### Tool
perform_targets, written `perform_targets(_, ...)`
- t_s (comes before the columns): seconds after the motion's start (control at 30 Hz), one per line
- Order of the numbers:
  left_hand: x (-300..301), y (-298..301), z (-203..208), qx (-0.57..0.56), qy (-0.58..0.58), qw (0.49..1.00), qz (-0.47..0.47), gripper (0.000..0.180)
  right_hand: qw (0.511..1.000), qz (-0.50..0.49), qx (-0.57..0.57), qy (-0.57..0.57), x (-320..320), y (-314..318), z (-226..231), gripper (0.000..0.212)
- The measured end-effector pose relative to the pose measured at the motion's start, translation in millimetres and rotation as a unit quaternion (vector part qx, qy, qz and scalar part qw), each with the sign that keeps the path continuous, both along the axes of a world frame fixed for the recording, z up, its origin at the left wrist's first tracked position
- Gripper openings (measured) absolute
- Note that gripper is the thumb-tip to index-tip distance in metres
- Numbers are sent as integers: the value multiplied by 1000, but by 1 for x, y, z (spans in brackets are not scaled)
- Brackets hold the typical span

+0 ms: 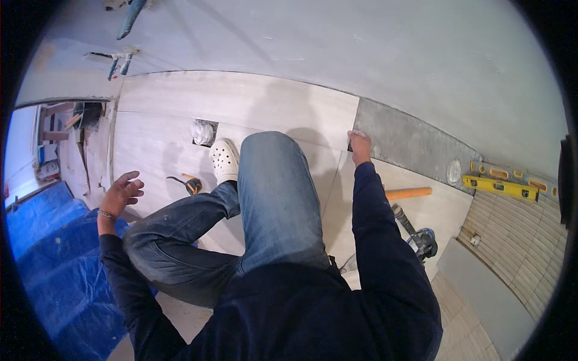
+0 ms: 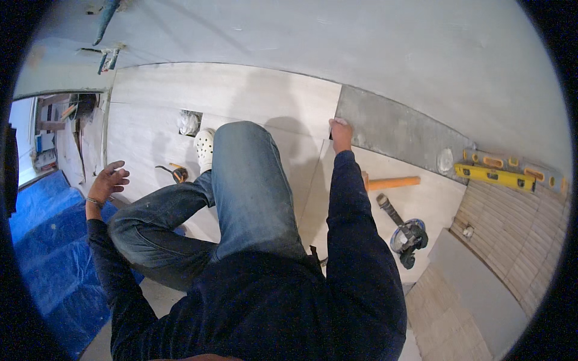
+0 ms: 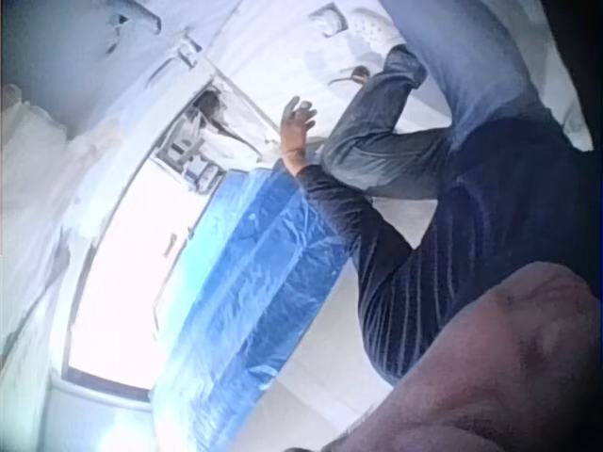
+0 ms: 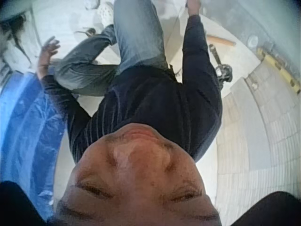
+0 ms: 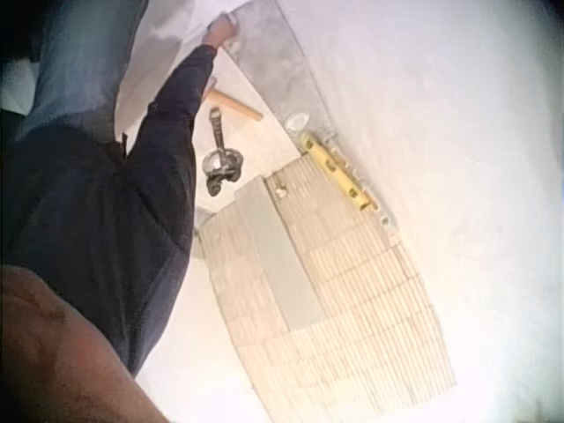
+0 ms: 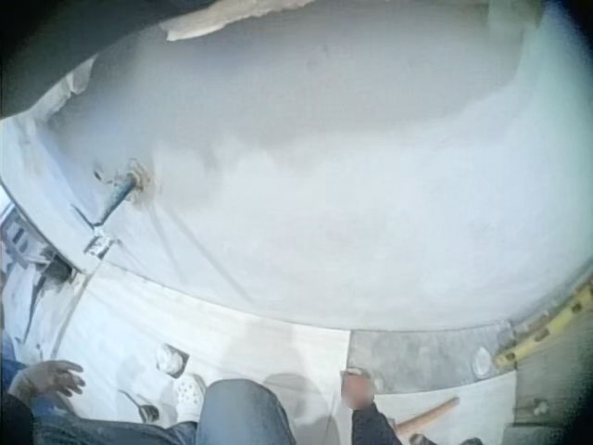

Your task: The person carries a large floor tile into a bathroom, kneels, and positions it on the floor. They then use a pencil to mark the tile around exposed plumbing pipes and a floor drain to prepare for cutting.

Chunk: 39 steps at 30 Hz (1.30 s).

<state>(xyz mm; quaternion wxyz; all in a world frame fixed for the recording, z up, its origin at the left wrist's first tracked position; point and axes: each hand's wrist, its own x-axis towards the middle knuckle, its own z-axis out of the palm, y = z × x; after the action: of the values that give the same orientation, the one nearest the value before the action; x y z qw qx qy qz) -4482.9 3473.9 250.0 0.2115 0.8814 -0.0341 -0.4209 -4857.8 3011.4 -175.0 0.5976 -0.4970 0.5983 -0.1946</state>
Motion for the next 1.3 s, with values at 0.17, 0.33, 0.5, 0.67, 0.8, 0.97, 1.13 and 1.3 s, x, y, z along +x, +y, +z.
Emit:
perform_targets(0.17,-3,0,-2,-13,8,1000,6,57,999,37,-3,25,-9,-3,7,27)
perform_targets(0.33,-3,11,1,-4,11,1000,17,57,999,31,11,-27,-5,2,11,27)
perform_targets(0.5,-5,9,6,-21,-2,999,27,56,999,23,27,-21,-9,-5,-1,25)
perform_targets(0.67,-13,35,21,-88,-28,988,122,56,995,99,-3,-31,-7,6,11,23)
perform_targets(0.8,-8,70,13,-207,-78,943,250,57,994,95,35,-46,-13,-8,8,18)
perform_targets(0.97,-19,104,-29,-215,-27,920,328,53,971,219,-95,-7,-25,-32,-12,16)
perform_targets(1.13,-56,110,-35,-207,-7,913,351,51,992,113,32,-35,-10,7,13,21)
perform_targets(1.3,-61,104,-42,-263,19,896,358,51,994,107,17,17,-11,-11,9,19)
